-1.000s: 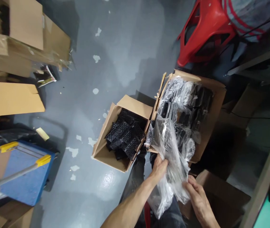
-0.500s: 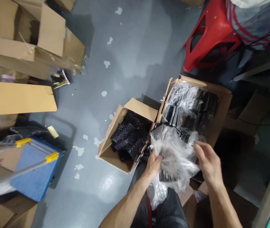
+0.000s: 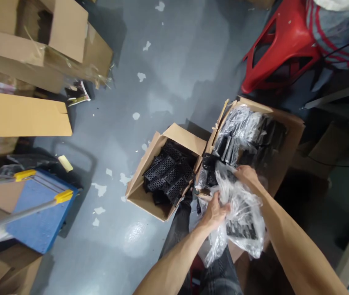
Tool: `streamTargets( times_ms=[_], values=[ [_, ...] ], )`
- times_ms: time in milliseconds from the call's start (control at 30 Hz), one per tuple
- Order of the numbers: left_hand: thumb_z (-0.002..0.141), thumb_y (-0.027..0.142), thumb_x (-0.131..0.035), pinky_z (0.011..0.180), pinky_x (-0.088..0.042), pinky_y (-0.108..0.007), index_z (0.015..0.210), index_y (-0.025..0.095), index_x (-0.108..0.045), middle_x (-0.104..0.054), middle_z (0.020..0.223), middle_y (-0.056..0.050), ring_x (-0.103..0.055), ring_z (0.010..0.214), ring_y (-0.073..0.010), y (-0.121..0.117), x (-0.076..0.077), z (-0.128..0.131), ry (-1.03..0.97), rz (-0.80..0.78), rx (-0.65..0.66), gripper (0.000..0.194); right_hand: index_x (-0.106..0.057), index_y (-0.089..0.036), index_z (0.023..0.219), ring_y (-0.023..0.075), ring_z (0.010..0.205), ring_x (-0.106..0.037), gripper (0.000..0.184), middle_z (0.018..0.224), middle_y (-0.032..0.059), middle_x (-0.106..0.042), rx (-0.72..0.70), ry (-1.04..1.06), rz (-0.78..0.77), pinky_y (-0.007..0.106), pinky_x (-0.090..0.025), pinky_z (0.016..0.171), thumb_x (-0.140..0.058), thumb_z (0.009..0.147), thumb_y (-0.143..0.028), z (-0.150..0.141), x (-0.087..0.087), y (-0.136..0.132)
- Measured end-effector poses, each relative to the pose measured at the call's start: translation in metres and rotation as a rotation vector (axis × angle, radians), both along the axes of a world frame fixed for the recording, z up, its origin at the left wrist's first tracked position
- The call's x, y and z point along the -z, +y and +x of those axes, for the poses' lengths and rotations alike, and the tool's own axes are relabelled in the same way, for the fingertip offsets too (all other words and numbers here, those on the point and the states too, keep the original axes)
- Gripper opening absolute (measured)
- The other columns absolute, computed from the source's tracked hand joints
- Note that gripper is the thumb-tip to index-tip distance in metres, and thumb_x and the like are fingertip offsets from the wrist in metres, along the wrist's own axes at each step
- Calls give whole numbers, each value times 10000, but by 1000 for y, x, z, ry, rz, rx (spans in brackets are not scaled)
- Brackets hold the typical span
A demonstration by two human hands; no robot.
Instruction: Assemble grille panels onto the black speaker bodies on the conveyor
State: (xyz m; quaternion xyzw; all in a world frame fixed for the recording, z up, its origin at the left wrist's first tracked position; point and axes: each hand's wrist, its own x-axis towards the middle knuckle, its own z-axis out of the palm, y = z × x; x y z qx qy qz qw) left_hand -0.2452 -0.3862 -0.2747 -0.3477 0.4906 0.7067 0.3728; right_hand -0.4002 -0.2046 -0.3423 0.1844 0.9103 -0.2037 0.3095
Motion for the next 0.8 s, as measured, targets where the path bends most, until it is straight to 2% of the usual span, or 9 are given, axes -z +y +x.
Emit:
streamTargets(
  times_ms=[100,200,300,400,467,533,633,700,800],
  values=[
    [813,343,-783,1137,-453,-472,1449,163,-568,-709,1363,-192,-641,1293,-363,-1,14,-4,79,-79,92,695,-813,-186,859,313,752,-702,171,758,130,-768,15,41,134,363,-450,676,-761,708,-246,-6,-16,25],
    [915,320,-683,1184,-401,-464,1509,118,-524,-617,1490,-254,-561,1412,-366,4,27,-14,130,-133,140,648,-793,-160,1045,307,830,-695,293,904,162,-788,33,138,220,358,-446,723,-718,778,-257,-9,-33,45],
    [920,309,-702,1239,-326,-454,1522,99,-517,-501,1591,-288,-465,1501,-377,12,32,-30,179,-175,153,664,-758,-135,1044,274,864,-662,266,977,177,-771,34,265,247,352,-448,781,-683,810,-236,-12,-41,55],
    [890,428,-766,1185,-386,-474,1500,109,-519,-536,1536,-289,-547,1409,-380,3,27,-50,206,-267,114,731,-720,-167,963,253,903,-642,188,1058,161,-734,3,415,213,344,-466,835,-674,793,-231,-9,-49,56],
    [885,559,-756,1140,-427,-466,1448,136,-539,-606,1446,-247,-600,1324,-350,-20,23,-66,222,-390,21,736,-694,-198,927,249,953,-658,142,1106,134,-713,-38,500,145,333,-488,847,-670,797,-250,-2,-58,47],
    [877,631,-742,1120,-442,-442,1372,176,-579,-656,1363,-190,-616,1283,-316,-55,22,-87,257,-528,-109,692,-670,-222,897,243,990,-680,101,1150,107,-704,-81,560,53,321,-513,828,-669,808,-270,11,-67,30],
    [824,588,-816,1072,-478,-378,1467,229,-527,-656,1381,-145,-629,1273,-274,-119,26,-124,397,-499,-154,791,-647,-238,874,233,973,-701,66,1180,80,-700,-184,661,-174,325,-540,795,-686,829,-269,35,-72,-12],
    [876,593,-751,1021,-509,-358,1464,214,-559,-717,1287,-126,-679,1174,-254,-160,27,-146,491,-392,-72,725,-645,-244,887,241,1001,-702,50,1171,75,-699,-261,721,-361,349,-551,833,-683,855,-253,47,-63,-48],
    [939,601,-657,971,-526,-339,1223,179,-735,-780,1104,-81,-708,1042,-241,-210,18,-160,584,-474,57,514,-648,-243,914,258,1085,-687,32,1200,90,-689,-303,700,-544,397,-550,927,-638,884,-236,56,-30,-109]
  ],
)
